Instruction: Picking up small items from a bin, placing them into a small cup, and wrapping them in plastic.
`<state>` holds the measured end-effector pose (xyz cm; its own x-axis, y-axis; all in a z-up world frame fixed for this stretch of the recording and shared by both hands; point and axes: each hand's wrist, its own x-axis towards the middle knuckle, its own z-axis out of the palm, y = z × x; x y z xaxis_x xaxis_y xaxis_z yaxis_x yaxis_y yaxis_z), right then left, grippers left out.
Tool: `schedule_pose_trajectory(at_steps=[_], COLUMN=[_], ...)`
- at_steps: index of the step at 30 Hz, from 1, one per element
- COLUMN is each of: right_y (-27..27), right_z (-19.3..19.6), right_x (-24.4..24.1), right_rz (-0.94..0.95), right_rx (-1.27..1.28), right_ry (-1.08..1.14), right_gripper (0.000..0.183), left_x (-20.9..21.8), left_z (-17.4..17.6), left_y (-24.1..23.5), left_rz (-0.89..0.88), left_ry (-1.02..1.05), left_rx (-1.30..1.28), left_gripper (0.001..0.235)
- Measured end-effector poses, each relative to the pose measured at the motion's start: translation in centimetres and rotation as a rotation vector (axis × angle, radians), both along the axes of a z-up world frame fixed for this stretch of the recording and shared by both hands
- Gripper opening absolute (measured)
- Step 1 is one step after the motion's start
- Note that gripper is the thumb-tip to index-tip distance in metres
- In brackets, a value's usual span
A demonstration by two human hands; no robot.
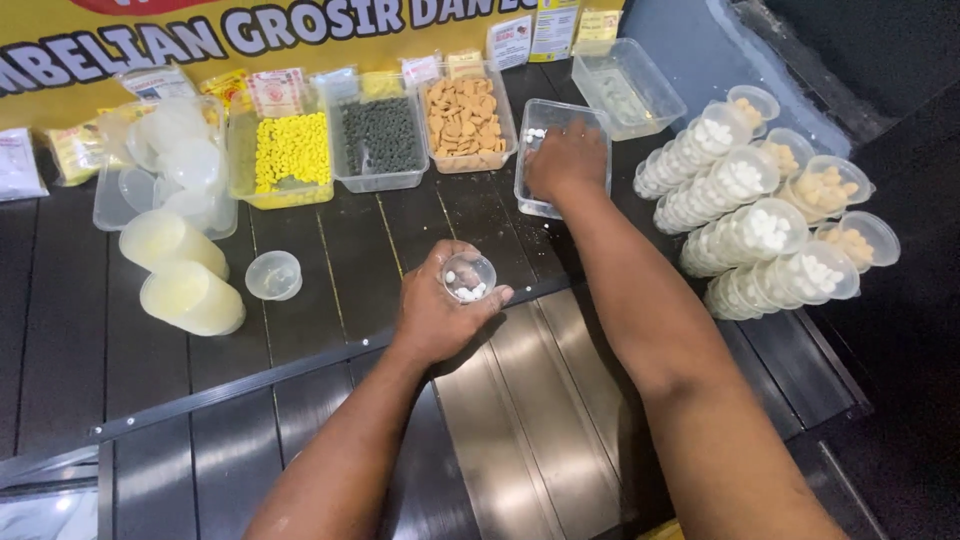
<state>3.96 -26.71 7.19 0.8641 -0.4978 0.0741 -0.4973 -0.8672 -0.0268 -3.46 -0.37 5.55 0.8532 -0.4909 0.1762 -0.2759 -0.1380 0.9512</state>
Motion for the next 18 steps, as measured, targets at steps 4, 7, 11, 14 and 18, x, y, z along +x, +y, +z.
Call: schedule_pose_trajectory(at_steps=[4, 7, 11, 14, 18], right_y=[-0.1, -0.4, 0.2, 0.2, -0.1], right_z=[-0.2, -0.9, 0.2, -0.1, -0.1], right_x=[0.3, 0.8, 0.5, 0.8, 1.2], right_rz=[-0.021, -0.027, -0.054, -0.055, -0.07], right_rx=[-0.056, -0.066, -0.122, -0.135, -0.171], right_ry=[0.018, 0.057, 0.147, 0.183, 0.219], right_gripper=[0.053, 0.058, 0.058, 0.057, 0.044], left_x=[-0.1, -0.2, 0.0, -0.1, 0.0], left_z=[0.1, 0.1, 0.1, 0.1, 0.1], left_y=[0.1, 0.1, 0.0, 0.0, 0.0], left_rz=[-0.006, 0.003, -0.017, -0.008, -0.012], left_ry=[-0.01, -0.001, -0.021, -0.023, -0.016], left_rx=[0.007, 0.017, -0.001, -0.016, -0.016], left_gripper=[0.056, 0.058, 0.056, 0.056, 0.056])
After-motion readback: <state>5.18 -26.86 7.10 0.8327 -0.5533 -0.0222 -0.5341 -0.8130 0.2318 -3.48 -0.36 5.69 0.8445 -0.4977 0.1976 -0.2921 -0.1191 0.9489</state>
